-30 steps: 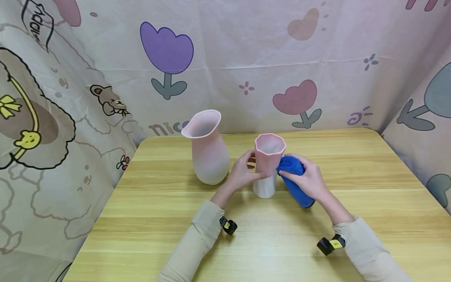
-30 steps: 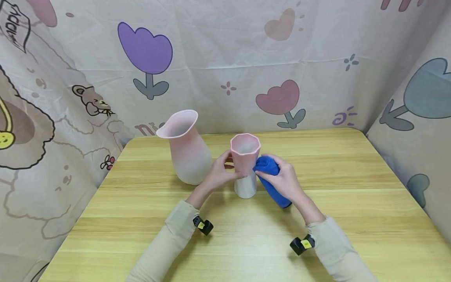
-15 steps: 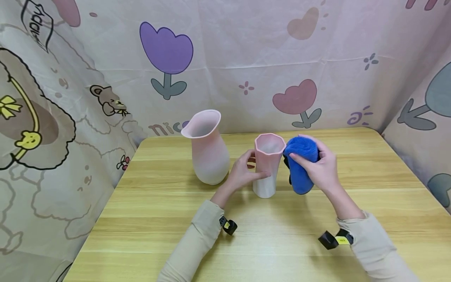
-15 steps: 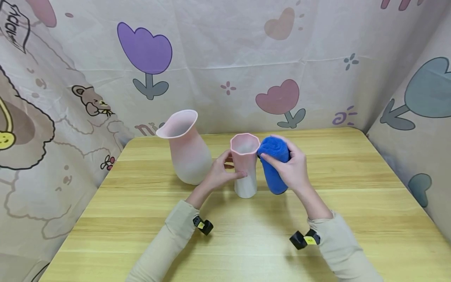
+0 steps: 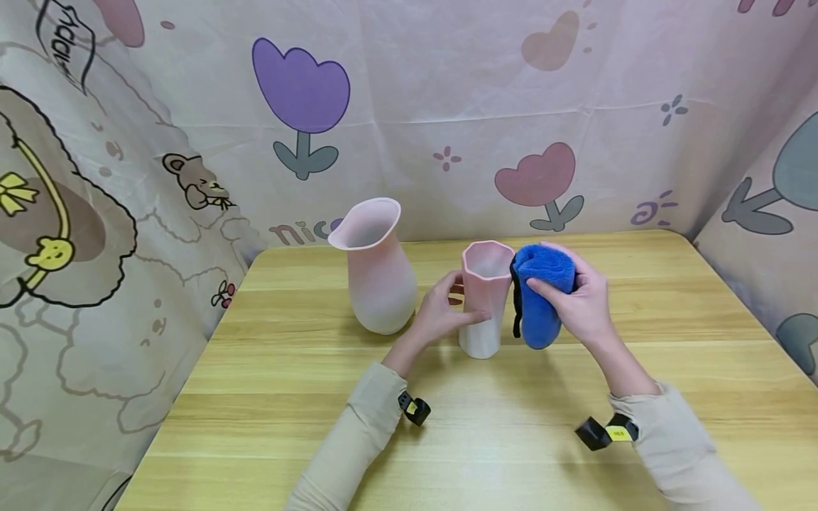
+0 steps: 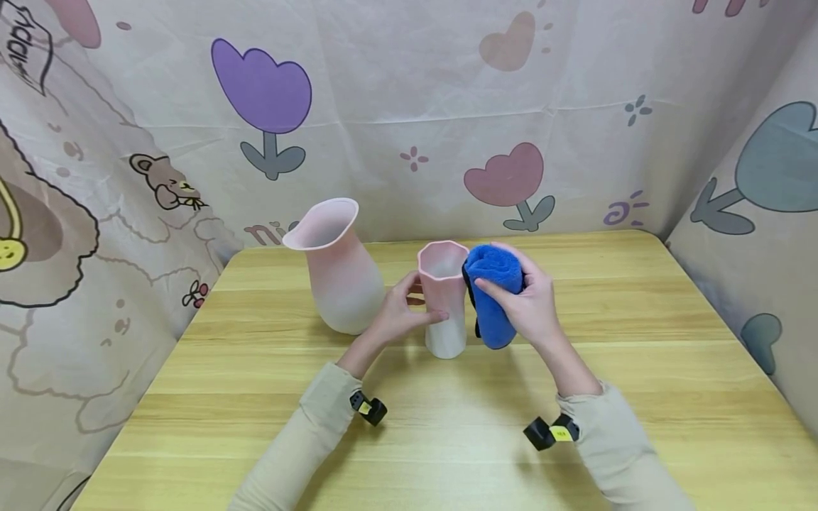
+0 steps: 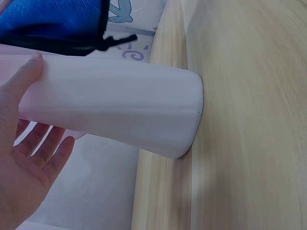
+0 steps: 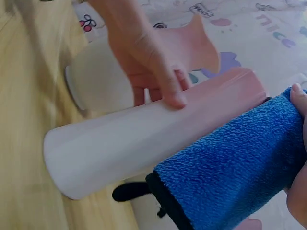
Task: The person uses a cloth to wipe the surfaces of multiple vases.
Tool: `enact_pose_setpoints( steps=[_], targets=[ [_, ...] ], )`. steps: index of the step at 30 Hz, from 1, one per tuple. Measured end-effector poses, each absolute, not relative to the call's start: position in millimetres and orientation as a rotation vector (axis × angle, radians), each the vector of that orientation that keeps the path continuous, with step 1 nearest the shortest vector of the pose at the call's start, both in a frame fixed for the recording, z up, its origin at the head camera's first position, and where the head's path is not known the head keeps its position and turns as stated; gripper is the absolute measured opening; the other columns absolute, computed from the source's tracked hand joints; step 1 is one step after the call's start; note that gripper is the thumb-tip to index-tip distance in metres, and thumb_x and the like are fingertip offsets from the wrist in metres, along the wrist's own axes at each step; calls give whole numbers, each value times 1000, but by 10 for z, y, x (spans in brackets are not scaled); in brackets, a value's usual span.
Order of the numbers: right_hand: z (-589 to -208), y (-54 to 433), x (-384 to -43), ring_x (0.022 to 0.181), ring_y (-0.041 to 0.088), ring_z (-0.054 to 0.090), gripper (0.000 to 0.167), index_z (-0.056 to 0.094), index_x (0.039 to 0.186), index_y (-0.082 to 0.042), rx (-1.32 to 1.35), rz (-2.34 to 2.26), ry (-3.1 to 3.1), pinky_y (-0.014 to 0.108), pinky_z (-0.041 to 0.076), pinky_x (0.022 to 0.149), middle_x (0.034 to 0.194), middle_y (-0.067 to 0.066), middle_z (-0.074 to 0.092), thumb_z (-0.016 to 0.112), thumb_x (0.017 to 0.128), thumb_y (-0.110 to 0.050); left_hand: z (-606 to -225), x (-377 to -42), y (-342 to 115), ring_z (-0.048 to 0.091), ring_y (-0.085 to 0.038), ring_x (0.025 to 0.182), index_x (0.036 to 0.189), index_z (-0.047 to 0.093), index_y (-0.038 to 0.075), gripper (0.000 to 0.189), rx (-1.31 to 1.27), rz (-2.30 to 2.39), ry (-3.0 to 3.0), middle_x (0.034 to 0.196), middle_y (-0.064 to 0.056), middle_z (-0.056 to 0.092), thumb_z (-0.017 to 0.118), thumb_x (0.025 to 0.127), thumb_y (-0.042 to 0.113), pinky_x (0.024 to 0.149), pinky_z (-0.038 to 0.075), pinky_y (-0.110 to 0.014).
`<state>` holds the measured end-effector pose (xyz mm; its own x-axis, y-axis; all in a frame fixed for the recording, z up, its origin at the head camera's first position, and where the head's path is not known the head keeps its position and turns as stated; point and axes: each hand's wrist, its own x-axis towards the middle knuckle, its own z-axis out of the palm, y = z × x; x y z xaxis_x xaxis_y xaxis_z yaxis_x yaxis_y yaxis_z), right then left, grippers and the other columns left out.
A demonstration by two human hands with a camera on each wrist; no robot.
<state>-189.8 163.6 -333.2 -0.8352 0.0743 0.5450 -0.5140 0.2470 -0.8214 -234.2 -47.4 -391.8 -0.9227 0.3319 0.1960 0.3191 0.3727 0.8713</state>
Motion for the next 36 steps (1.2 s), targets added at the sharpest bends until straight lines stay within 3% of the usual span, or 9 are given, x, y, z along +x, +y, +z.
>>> enact_pose_setpoints(
  steps=[24, 27, 32, 36],
  targets=[
    [-3534, 1583, -1978, 98, 5, 54, 45, 52, 118, 2, 358, 1645, -2110, 19, 44, 84, 104, -16, 56, 68, 76, 3, -3905, -2337, -478, 55, -15, 95, 125, 48, 17, 69, 653, 1646, 2583, 112, 1, 56, 80, 66, 34, 79, 50, -29],
    [-3567, 1607, -1974, 99, 9, 55, 44, 53, 117, 1, 330, 1618, -2149, 26, 46, 86, 106, -6, 59, 69, 76, 1, -3910, -2337, -478, 55, -15, 95, 125, 48, 17, 69, 662, 1655, 2580, 112, 0, 56, 80, 66, 34, 79, 50, -29],
    [-3664, 1649, -1955, 105, 30, 54, 45, 50, 119, -1, 337, 1603, -2294, 54, 43, 89, 116, 18, 56, 69, 79, -9, -3919, -2338, -481, 55, -15, 95, 125, 48, 18, 69, 651, 1657, 2583, 112, 1, 56, 80, 66, 33, 78, 50, -29],
    [-3764, 1687, -1970, 106, 39, 52, 45, 49, 120, -1, 416, 1563, -2412, 60, 41, 86, 118, 22, 55, 68, 81, -11, -3921, -2336, -483, 55, -15, 95, 126, 48, 18, 70, 646, 1654, 2584, 113, 1, 56, 80, 66, 34, 78, 50, -29]
  ],
)
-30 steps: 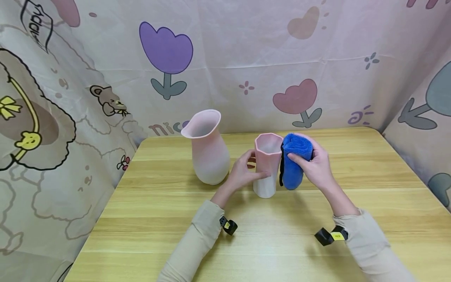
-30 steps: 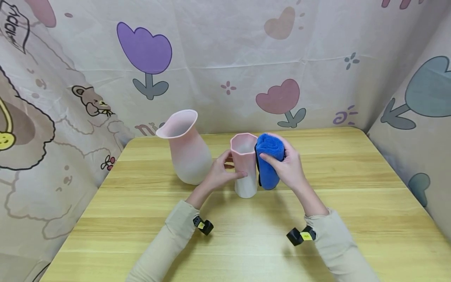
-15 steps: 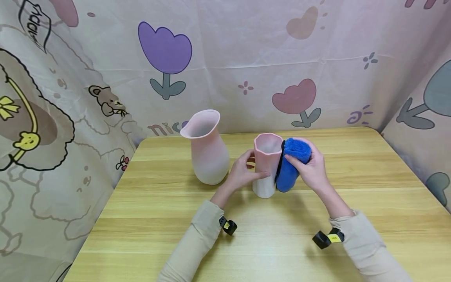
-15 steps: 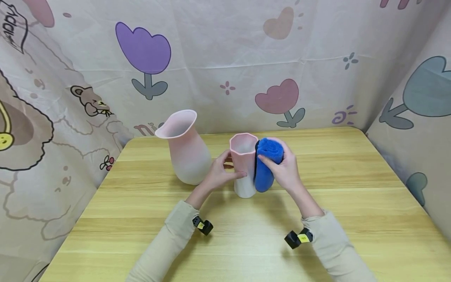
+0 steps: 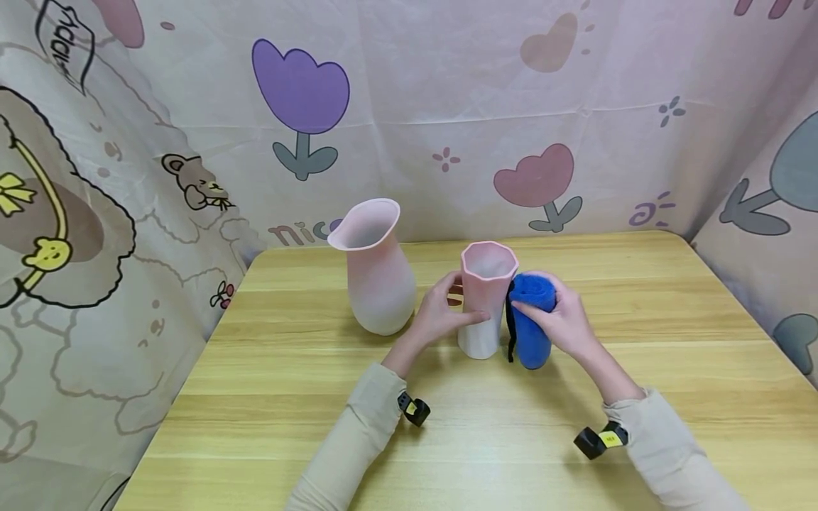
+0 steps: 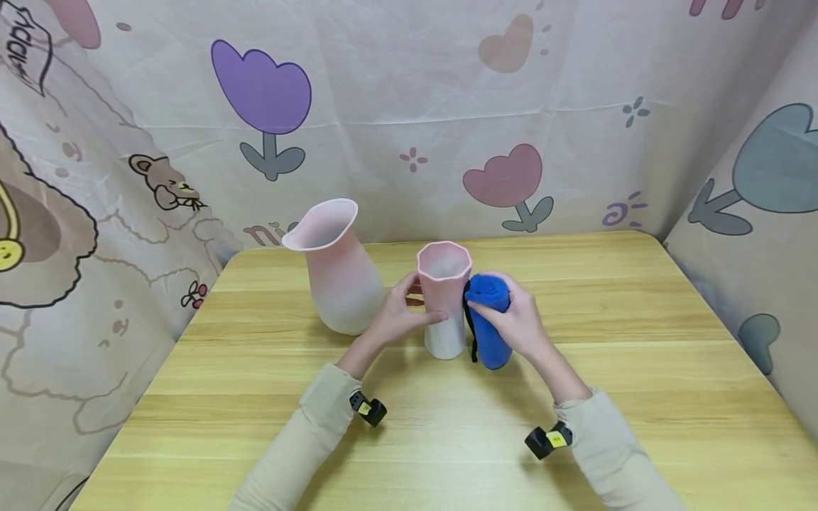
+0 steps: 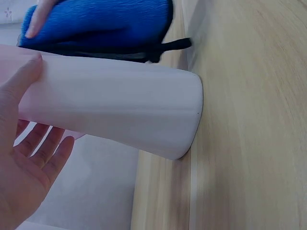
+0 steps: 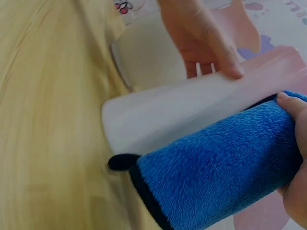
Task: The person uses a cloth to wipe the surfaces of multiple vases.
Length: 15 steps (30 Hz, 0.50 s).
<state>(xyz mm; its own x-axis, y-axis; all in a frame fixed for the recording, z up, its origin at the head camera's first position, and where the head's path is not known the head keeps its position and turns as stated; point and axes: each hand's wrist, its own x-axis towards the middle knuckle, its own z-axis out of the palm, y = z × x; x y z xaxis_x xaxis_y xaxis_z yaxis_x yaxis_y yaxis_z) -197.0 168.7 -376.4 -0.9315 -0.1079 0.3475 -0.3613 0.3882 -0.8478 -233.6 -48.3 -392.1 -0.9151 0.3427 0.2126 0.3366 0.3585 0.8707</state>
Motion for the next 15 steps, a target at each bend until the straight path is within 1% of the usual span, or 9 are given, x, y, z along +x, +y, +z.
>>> enact_pose_setpoints(
  steps=[7, 15],
  targets=[
    [-3872, 1733, -1996, 103, 38, 55, 47, 47, 123, 2, 551, 1391, -2598, 55, 46, 83, 115, 24, 56, 67, 82, -11, -3915, -2331, -479, 56, -16, 94, 124, 49, 17, 67, 666, 1672, 2575, 111, 0, 56, 81, 66, 31, 78, 50, -28],
    [-3961, 1792, -2031, 97, 33, 59, 45, 50, 119, 3, 697, 1319, -2646, 48, 49, 80, 109, 21, 60, 67, 82, -15, -3911, -2333, -470, 55, -18, 95, 124, 49, 17, 67, 647, 1671, 2574, 111, 0, 56, 81, 66, 32, 78, 50, -29]
  ],
)
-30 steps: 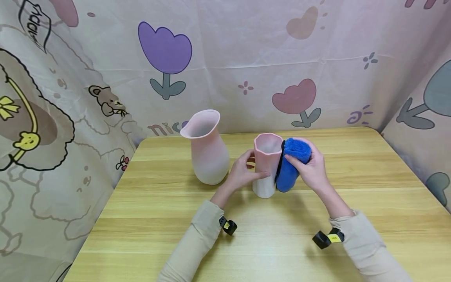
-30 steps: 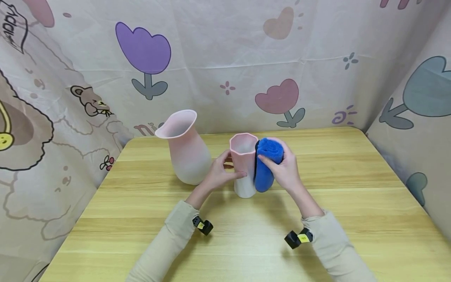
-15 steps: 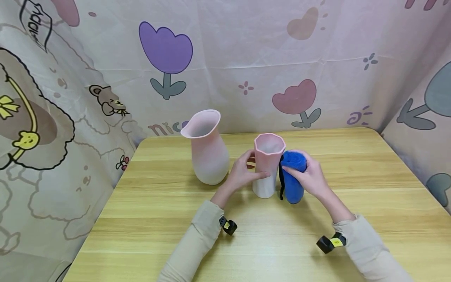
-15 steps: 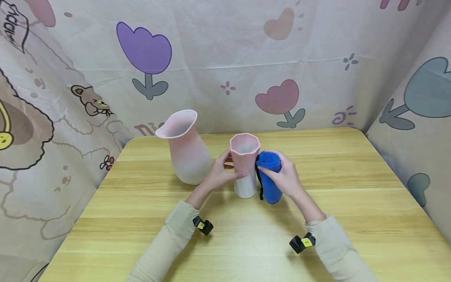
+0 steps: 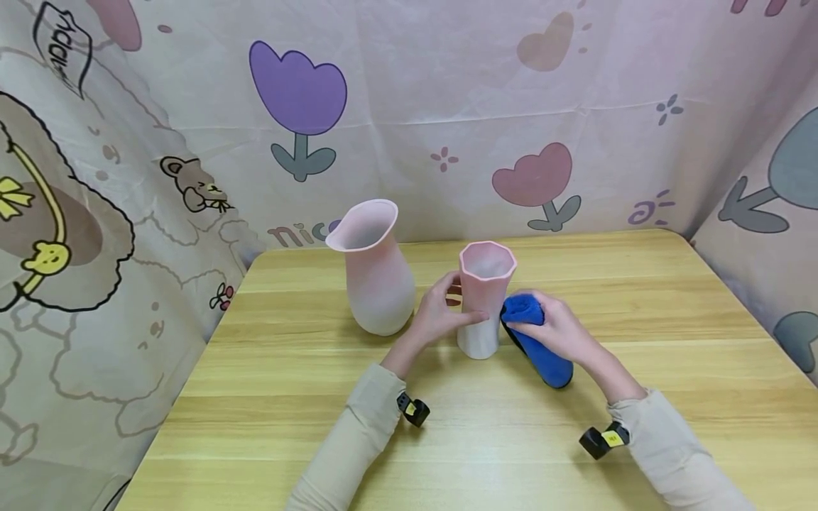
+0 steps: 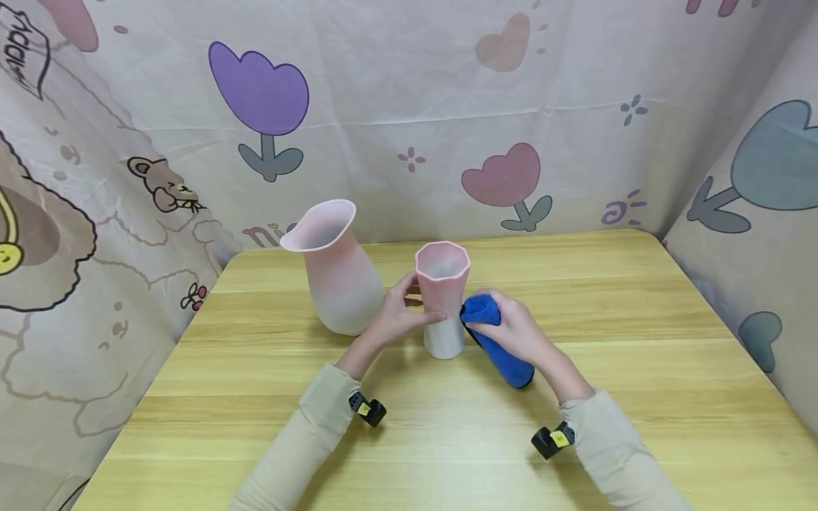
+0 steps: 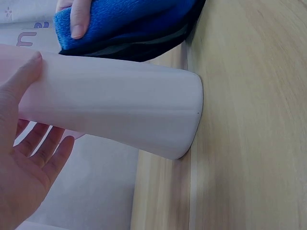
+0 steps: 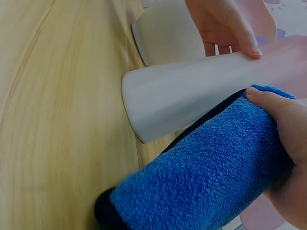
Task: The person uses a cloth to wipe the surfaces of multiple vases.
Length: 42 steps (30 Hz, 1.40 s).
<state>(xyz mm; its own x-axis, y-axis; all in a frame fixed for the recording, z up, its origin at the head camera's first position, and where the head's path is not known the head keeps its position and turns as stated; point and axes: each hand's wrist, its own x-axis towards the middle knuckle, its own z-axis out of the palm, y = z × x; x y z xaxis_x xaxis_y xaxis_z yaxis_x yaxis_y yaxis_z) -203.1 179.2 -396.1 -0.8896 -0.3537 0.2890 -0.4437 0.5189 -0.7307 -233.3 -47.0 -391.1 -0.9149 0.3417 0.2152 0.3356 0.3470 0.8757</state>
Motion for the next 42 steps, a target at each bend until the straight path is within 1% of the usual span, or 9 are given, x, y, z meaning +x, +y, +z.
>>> enact_pose_setpoints(
  steps=[5, 12, 17, 20, 24, 28, 34, 38, 42],
  targets=[
    [-3960, 1800, -2028, 95, 33, 60, 46, 50, 118, 5, 708, 1264, -2694, 48, 50, 79, 108, 21, 61, 67, 82, -19, -3903, -2331, -470, 55, -21, 97, 123, 49, 17, 67, 639, 1669, 2573, 112, -1, 56, 81, 66, 32, 79, 50, -30],
    [-3965, 1791, -2027, 95, 33, 60, 49, 52, 116, 4, 682, 1197, -2758, 49, 50, 79, 106, 20, 62, 70, 79, -23, -3899, -2317, -472, 55, -18, 96, 124, 49, 17, 67, 641, 1681, 2568, 112, -1, 56, 81, 66, 32, 80, 50, -35],
    [-4014, 1792, -2039, 96, 33, 59, 49, 54, 114, 4, 678, 1135, -2795, 50, 48, 81, 106, 19, 62, 72, 78, -24, -3909, -2321, -477, 56, -16, 94, 124, 49, 17, 68, 646, 1682, 2572, 111, -1, 57, 81, 66, 31, 79, 50, -31],
    [-4045, 1792, -2053, 93, 32, 60, 49, 55, 113, 3, 682, 1090, -2810, 49, 49, 79, 104, 18, 63, 72, 77, -25, -3914, -2324, -480, 56, -16, 94, 124, 49, 17, 68, 644, 1681, 2579, 111, -1, 57, 81, 66, 31, 79, 50, -29],
    [-4097, 1796, -2068, 91, 30, 61, 49, 56, 112, 3, 687, 1040, -2845, 49, 50, 76, 102, 17, 63, 73, 76, -25, -3923, -2326, -484, 56, -16, 95, 125, 49, 17, 68, 649, 1679, 2575, 112, -1, 57, 80, 67, 32, 80, 50, -31],
    [-4100, 1796, -2072, 93, 32, 60, 49, 55, 113, 4, 668, 1095, -2821, 49, 49, 78, 103, 18, 63, 73, 77, -24, -3928, -2327, -486, 56, -16, 95, 126, 48, 17, 69, 644, 1677, 2571, 112, -1, 56, 80, 66, 33, 81, 50, -33],
    [-3976, 1782, -2058, 95, 36, 59, 50, 52, 116, 3, 597, 1216, -2725, 52, 49, 78, 108, 22, 61, 71, 79, -23, -3919, -2319, -487, 56, -16, 95, 125, 48, 17, 69, 635, 1677, 2572, 112, 0, 56, 81, 66, 33, 81, 50, -34],
    [-3893, 1751, -2047, 95, 36, 59, 50, 51, 118, 1, 579, 1269, -2685, 53, 49, 78, 110, 22, 60, 70, 80, -25, -3917, -2323, -481, 56, -15, 94, 125, 48, 17, 69, 656, 1679, 2573, 112, -1, 56, 80, 66, 33, 81, 51, -34],
    [-3830, 1730, -2014, 97, 37, 58, 48, 51, 119, 0, 558, 1324, -2641, 54, 48, 79, 111, 22, 59, 70, 80, -21, -3923, -2331, -477, 56, -15, 94, 126, 48, 18, 70, 656, 1679, 2571, 112, 0, 56, 80, 66, 34, 81, 50, -34]
  ],
)
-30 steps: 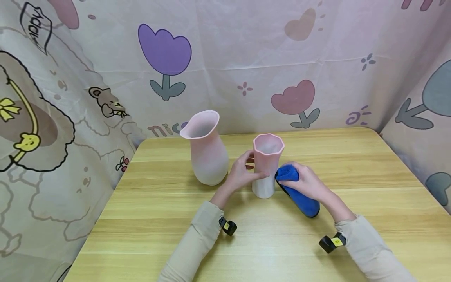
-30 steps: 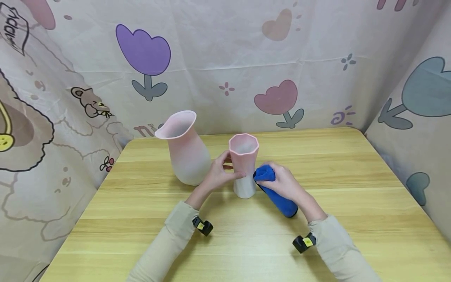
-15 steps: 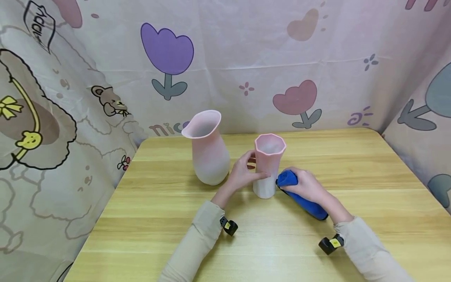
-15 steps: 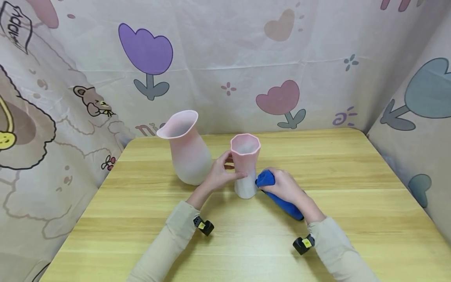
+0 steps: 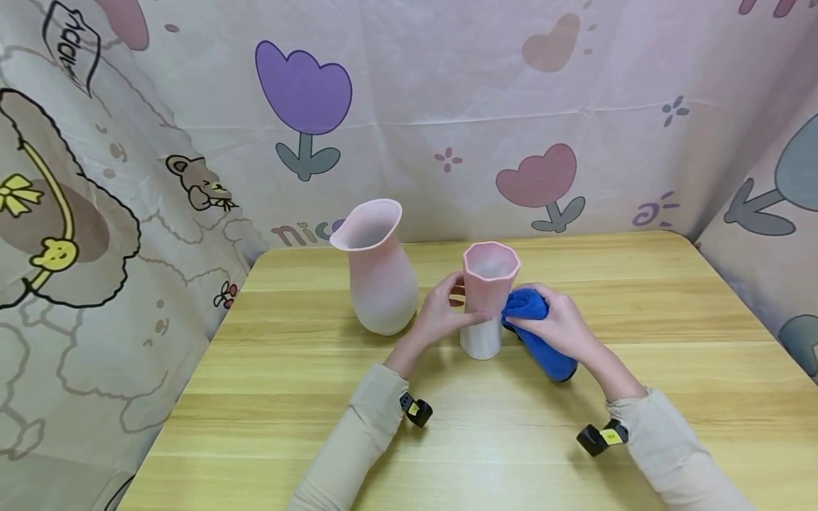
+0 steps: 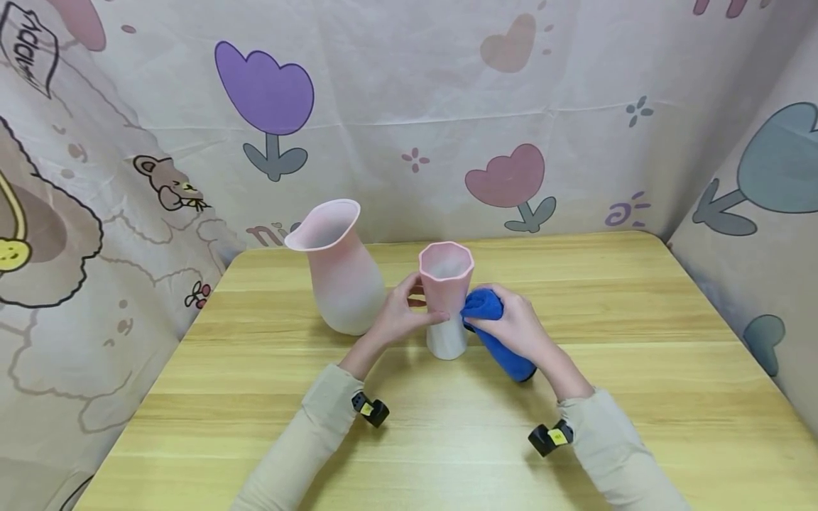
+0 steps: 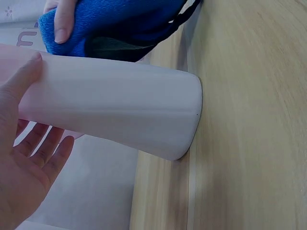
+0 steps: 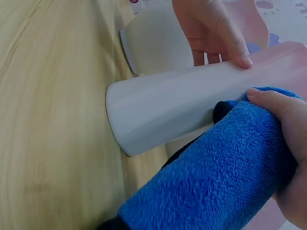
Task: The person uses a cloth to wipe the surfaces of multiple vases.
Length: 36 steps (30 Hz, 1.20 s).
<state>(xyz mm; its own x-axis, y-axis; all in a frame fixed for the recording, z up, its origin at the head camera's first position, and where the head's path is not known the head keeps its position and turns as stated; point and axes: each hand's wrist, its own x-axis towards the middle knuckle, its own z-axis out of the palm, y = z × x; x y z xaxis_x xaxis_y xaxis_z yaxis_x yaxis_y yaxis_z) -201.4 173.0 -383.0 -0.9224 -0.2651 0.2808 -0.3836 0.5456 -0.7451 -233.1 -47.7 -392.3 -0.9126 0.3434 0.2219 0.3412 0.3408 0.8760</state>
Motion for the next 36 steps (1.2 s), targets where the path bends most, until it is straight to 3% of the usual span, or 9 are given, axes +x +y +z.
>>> enact_pose_setpoints(
  steps=[9, 17, 23, 31, 36],
  targets=[
    [-3594, 1709, -1952, 102, 38, 54, 45, 53, 117, -3, 434, 1481, -2417, 59, 43, 83, 113, 21, 58, 72, 78, -14, -3928, -2334, -474, 56, -15, 95, 126, 48, 19, 71, 626, 1692, 2556, 113, 1, 56, 80, 66, 35, 81, 50, -30],
    [-3435, 1691, -1899, 102, 27, 54, 45, 55, 115, -1, 356, 1527, -2296, 56, 42, 87, 112, 16, 58, 74, 75, -10, -3922, -2332, -469, 55, -15, 95, 127, 47, 19, 71, 607, 1677, 2566, 113, 1, 56, 80, 66, 35, 81, 50, -30],
    [-3437, 1708, -1889, 103, 31, 52, 45, 54, 115, -1, 345, 1532, -2287, 57, 41, 88, 113, 16, 57, 73, 75, -10, -3923, -2323, -472, 55, -16, 95, 126, 48, 20, 71, 608, 1679, 2559, 113, 1, 56, 80, 66, 35, 80, 50, -31],
    [-3436, 1770, -1879, 100, 13, 53, 46, 55, 116, -3, 310, 1521, -2282, 55, 42, 87, 112, 9, 59, 74, 75, -11, -3917, -2304, -468, 54, -15, 98, 128, 46, 17, 72, 634, 1664, 2586, 114, 0, 55, 80, 66, 34, 84, 49, -34],
    [-3468, 1840, -1875, 100, 13, 53, 47, 55, 117, -4, 279, 1502, -2297, 58, 42, 86, 112, 8, 59, 74, 75, -11, -3883, -2198, -386, 52, -16, 103, 131, 40, 12, 80, 635, 1592, 2769, 120, -2, 52, 80, 66, 36, 84, 48, -33]
  ],
)
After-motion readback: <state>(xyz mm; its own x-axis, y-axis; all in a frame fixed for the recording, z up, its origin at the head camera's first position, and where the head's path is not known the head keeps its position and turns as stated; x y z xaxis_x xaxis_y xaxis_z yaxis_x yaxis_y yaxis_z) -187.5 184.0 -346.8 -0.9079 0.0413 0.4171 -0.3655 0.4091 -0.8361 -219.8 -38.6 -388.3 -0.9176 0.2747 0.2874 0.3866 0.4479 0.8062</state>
